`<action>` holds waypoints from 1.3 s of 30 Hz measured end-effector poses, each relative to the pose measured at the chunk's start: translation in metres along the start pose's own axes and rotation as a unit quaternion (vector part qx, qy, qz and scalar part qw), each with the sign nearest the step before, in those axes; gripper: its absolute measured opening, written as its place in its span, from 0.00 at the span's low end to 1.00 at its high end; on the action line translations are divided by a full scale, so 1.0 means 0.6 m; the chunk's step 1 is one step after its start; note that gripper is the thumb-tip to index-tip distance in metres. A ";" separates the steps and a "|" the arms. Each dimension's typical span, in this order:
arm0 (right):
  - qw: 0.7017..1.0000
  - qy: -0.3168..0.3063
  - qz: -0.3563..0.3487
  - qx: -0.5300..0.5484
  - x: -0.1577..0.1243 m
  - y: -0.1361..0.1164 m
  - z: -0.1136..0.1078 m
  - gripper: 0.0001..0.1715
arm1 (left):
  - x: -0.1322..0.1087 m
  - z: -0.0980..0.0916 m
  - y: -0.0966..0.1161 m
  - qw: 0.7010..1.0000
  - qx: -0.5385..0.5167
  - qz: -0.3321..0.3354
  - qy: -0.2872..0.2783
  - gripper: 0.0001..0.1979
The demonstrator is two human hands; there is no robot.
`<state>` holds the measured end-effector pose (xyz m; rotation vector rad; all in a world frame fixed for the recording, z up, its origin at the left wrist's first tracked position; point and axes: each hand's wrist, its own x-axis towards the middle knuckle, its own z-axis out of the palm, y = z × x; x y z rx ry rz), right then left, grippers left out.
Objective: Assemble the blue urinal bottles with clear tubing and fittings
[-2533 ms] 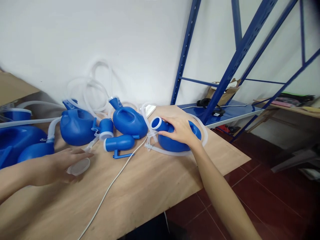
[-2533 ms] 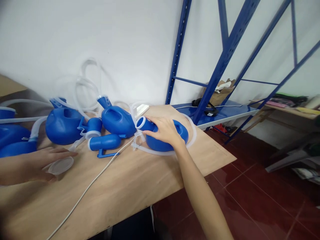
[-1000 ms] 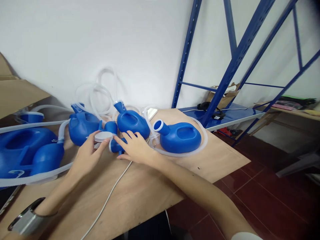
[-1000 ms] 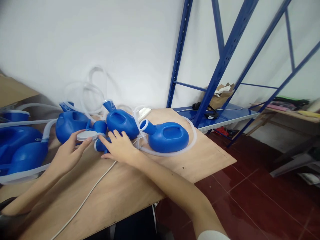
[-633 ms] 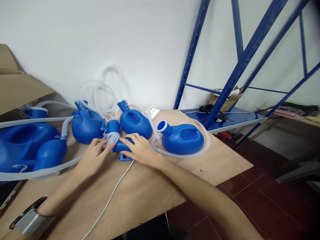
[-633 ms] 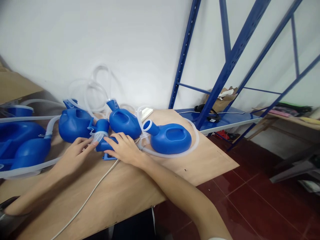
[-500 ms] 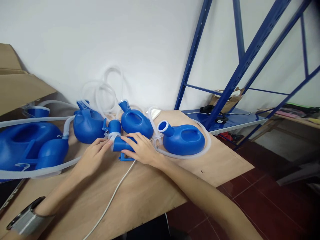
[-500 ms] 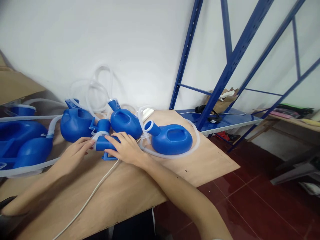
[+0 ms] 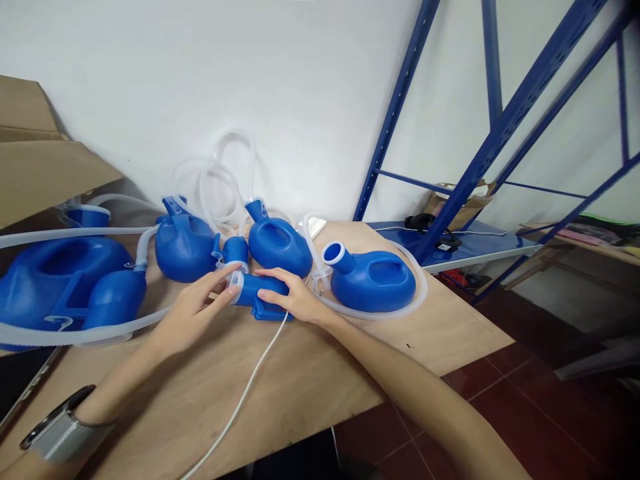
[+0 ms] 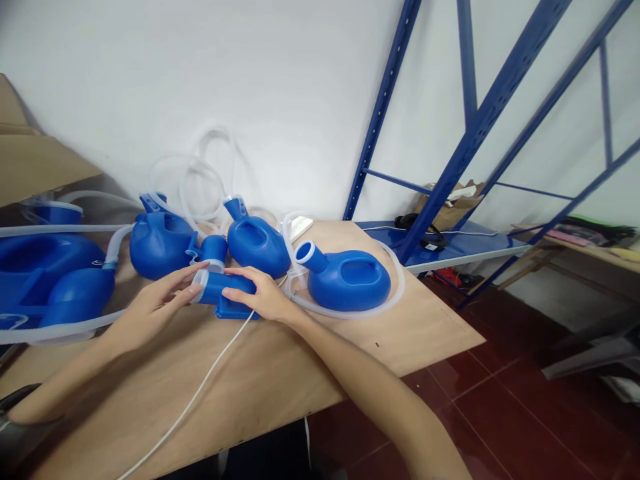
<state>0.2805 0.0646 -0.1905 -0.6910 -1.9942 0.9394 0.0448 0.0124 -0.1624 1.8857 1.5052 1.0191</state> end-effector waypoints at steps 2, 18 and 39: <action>1.000 -0.007 -0.014 -0.019 -0.003 0.000 0.002 0.31 | 0.002 -0.003 -0.003 1.000 0.006 -0.010 -0.016 0.38; 0.906 0.010 -0.206 -0.369 -0.019 -0.009 0.006 0.29 | -0.005 0.015 -0.009 0.997 -0.060 -0.044 -0.015 0.31; 0.959 0.059 0.107 0.254 -0.009 -0.018 0.037 0.48 | -0.019 0.010 -0.014 0.989 0.088 0.035 0.114 0.23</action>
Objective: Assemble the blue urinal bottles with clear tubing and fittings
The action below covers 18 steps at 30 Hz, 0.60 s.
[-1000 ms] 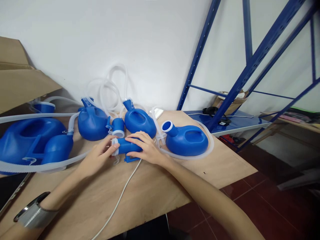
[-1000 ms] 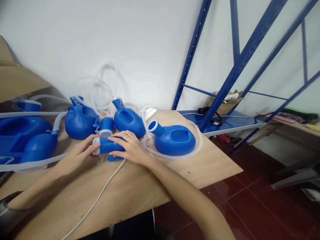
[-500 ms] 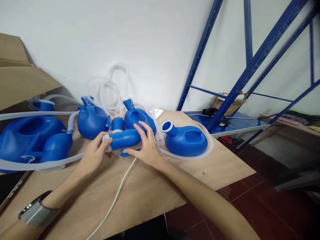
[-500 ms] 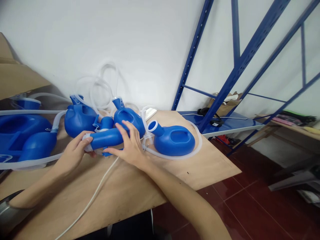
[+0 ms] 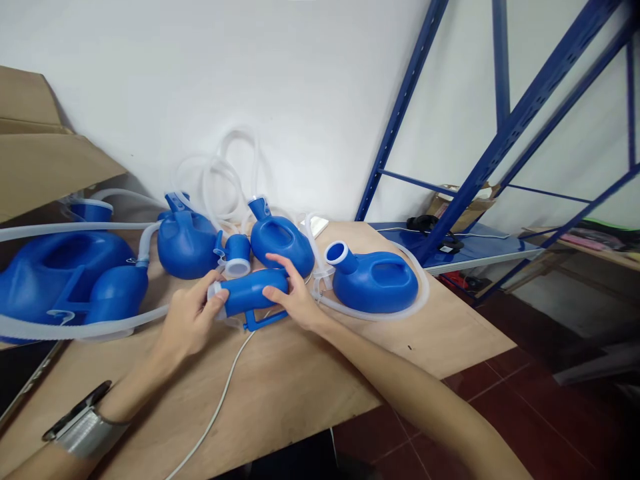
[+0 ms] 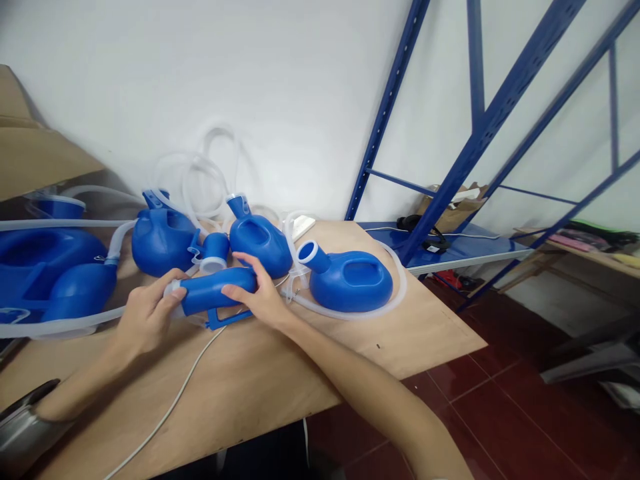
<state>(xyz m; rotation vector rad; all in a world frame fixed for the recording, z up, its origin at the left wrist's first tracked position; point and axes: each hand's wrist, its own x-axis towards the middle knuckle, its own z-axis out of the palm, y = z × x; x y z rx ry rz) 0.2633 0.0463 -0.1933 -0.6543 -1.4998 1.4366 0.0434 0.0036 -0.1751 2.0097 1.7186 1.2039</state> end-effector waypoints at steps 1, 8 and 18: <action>1.000 -0.011 0.017 0.002 -0.005 -0.005 0.008 0.43 | -0.002 0.002 -0.001 1.000 -0.015 0.004 0.010 0.23; 0.999 -0.025 -0.030 -0.016 -0.027 -0.023 0.044 0.31 | -0.005 0.020 0.025 0.934 -0.348 -0.071 0.038 0.21; 0.954 0.001 -0.197 -0.227 -0.027 -0.002 0.029 0.27 | -0.001 0.025 0.058 0.872 -0.440 -0.213 0.024 0.14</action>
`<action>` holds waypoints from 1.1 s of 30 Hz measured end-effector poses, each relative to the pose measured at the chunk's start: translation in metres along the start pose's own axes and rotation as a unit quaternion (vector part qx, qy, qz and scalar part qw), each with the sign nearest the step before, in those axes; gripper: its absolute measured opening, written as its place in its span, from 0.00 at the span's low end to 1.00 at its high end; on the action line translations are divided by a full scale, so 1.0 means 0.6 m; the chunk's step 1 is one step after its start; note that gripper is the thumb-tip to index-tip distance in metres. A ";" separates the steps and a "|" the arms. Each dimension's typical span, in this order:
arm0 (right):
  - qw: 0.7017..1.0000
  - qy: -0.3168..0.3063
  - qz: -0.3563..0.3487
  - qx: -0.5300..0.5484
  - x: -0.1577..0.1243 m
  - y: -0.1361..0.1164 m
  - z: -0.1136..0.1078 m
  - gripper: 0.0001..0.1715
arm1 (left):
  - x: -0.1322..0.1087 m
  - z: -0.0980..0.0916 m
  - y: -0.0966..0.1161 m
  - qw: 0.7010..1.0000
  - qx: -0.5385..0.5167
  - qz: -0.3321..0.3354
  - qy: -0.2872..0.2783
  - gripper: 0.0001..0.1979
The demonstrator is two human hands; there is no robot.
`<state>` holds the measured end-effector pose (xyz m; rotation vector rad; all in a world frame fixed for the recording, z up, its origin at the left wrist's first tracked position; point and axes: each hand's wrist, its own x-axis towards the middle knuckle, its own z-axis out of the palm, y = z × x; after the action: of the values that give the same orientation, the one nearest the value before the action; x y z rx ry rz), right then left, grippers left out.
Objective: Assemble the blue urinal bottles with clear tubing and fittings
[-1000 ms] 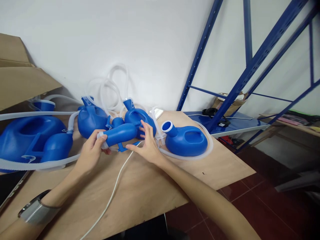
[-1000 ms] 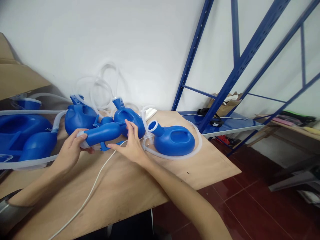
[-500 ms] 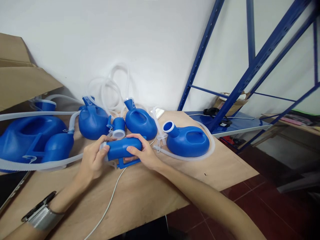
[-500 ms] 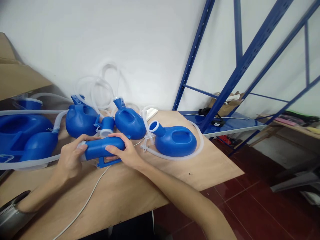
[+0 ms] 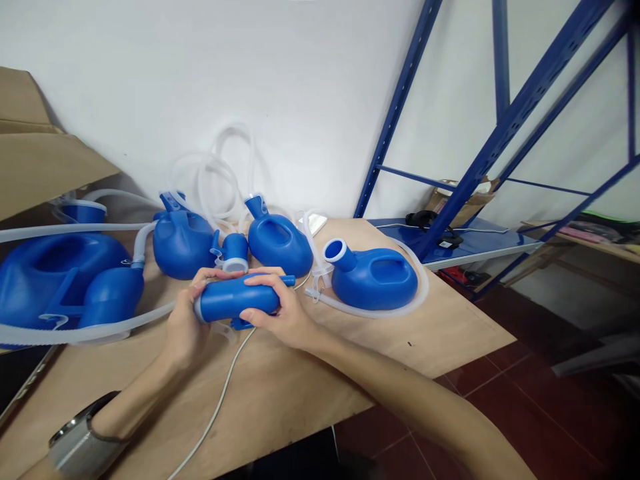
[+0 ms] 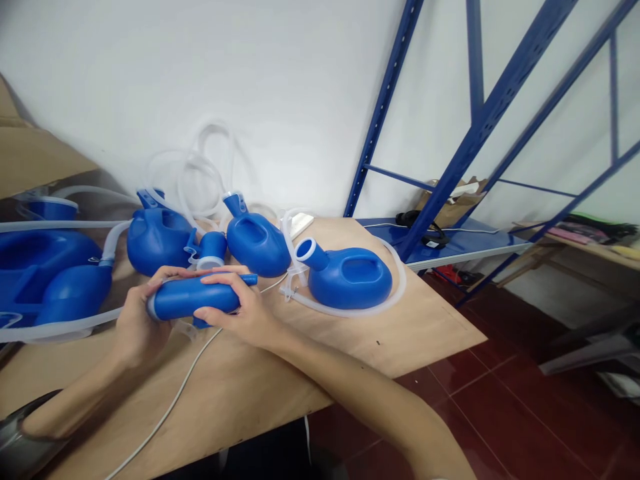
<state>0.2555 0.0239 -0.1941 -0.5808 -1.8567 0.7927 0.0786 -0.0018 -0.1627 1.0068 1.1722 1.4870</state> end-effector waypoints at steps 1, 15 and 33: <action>1.000 -0.002 -0.008 -0.017 -0.001 0.000 -0.001 0.26 | 0.000 0.001 0.002 1.000 -0.004 -0.012 0.001 0.14; 0.883 0.198 0.276 0.324 0.033 0.027 -0.014 0.31 | 0.025 -0.018 -0.033 0.986 0.099 -0.004 -0.136 0.49; 0.854 0.132 0.347 0.366 0.030 0.034 -0.015 0.28 | 0.032 -0.033 -0.033 0.961 0.233 0.135 -0.065 0.43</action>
<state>0.2578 0.0526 -0.1956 -0.8038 -0.9342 1.6954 0.0591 0.0148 -0.1854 1.6160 1.3623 1.3477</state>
